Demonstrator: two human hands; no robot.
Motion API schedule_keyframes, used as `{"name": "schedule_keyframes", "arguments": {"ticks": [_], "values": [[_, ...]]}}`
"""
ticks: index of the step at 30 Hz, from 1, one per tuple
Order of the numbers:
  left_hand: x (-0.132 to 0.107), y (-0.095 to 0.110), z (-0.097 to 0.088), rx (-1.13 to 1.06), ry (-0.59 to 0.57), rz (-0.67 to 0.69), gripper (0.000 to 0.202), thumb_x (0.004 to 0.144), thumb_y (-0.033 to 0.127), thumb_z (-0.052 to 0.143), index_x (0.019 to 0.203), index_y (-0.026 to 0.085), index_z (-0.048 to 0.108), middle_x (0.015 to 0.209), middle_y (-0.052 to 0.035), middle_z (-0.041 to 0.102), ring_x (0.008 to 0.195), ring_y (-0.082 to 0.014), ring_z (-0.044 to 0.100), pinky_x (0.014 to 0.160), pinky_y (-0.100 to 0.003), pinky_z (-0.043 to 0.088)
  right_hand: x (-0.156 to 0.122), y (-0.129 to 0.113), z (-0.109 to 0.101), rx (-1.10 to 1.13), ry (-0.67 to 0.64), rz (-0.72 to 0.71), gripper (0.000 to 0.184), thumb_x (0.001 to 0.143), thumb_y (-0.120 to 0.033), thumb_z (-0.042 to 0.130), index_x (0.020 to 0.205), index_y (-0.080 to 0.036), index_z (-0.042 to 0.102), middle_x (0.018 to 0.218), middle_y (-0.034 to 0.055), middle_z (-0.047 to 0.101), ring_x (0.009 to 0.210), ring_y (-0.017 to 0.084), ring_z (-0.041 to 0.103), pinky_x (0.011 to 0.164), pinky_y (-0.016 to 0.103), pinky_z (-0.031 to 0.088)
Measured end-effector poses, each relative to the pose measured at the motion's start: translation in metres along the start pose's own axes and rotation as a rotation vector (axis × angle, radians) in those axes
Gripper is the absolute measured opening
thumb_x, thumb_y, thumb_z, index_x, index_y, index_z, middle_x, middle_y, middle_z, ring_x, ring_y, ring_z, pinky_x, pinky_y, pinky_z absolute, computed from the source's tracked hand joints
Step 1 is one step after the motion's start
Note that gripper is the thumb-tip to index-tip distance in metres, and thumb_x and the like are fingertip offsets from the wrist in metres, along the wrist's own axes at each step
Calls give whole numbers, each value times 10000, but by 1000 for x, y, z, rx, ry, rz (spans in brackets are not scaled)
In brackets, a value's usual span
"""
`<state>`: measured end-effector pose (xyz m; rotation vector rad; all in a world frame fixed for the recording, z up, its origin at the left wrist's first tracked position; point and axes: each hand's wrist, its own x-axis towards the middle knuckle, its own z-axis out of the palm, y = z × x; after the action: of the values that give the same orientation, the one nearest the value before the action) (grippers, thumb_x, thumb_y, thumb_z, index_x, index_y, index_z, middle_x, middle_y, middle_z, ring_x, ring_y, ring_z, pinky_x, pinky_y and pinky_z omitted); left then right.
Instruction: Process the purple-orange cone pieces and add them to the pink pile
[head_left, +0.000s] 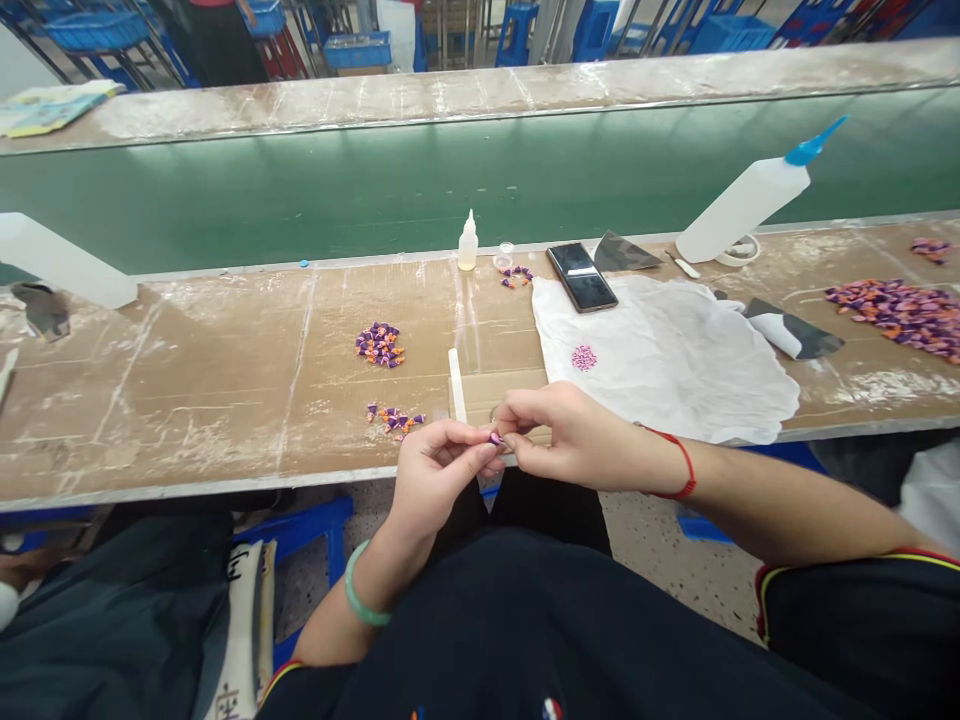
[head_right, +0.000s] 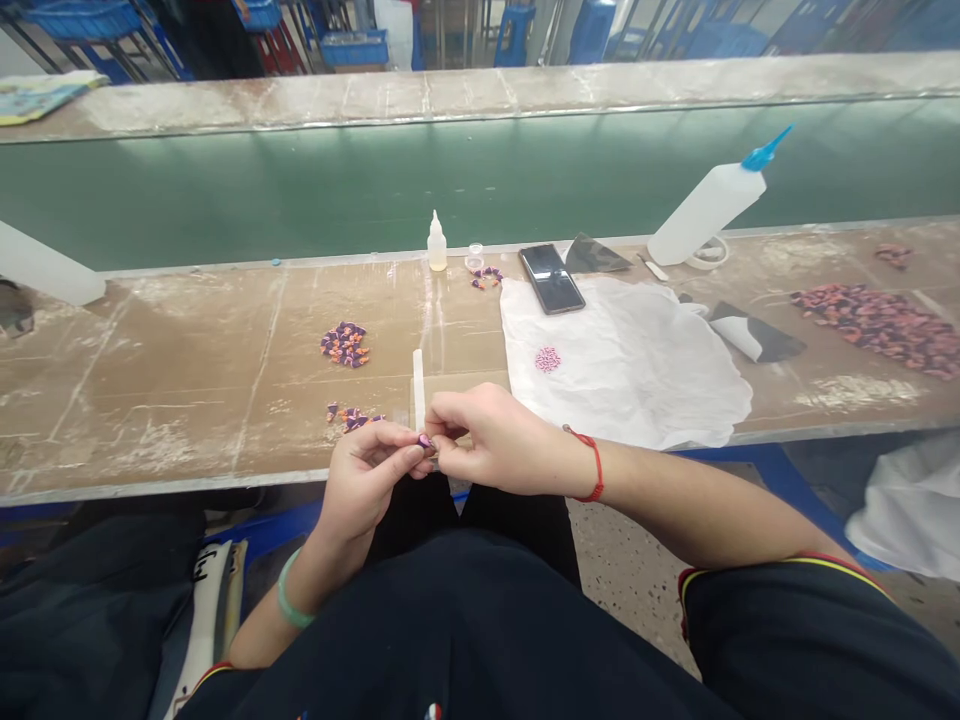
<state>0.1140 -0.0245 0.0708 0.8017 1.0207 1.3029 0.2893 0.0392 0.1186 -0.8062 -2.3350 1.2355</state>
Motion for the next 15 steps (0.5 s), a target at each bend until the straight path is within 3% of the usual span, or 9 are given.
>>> {"name": "schedule_keyframes", "arguments": {"ticks": [8, 11, 15], "values": [[4, -11, -7, 67, -6, -85, 420, 626, 494, 870, 737, 154, 649, 676, -44, 734, 580, -169, 708, 588, -284, 609, 3, 10, 11, -84, 35, -3, 111, 861, -225, 470, 774, -190, 530, 675, 6, 649, 571, 123, 577, 544, 229, 414], [11, -9, -28, 229, -16, -110, 363, 671, 440, 840, 788, 148, 659, 711, -55, 735, 614, -166, 704, 597, -268, 581, 0, 21, 11, -114, 27, 52, 122, 893, -252, 469, 845, -191, 563, 793, 41, 712, 688, 170, 668, 614, 263, 479], [26, 4, -76, 648, 67, -37, 214, 755, 351, 747, 778, 150, 676, 688, -53, 714, 634, -165, 678, 616, -263, 531, -8, 38, 1, -91, 116, 112, 171, 939, -325, 477, 906, -204, 593, 947, 65, 744, 853, 213, 715, 696, 298, 534]]}}
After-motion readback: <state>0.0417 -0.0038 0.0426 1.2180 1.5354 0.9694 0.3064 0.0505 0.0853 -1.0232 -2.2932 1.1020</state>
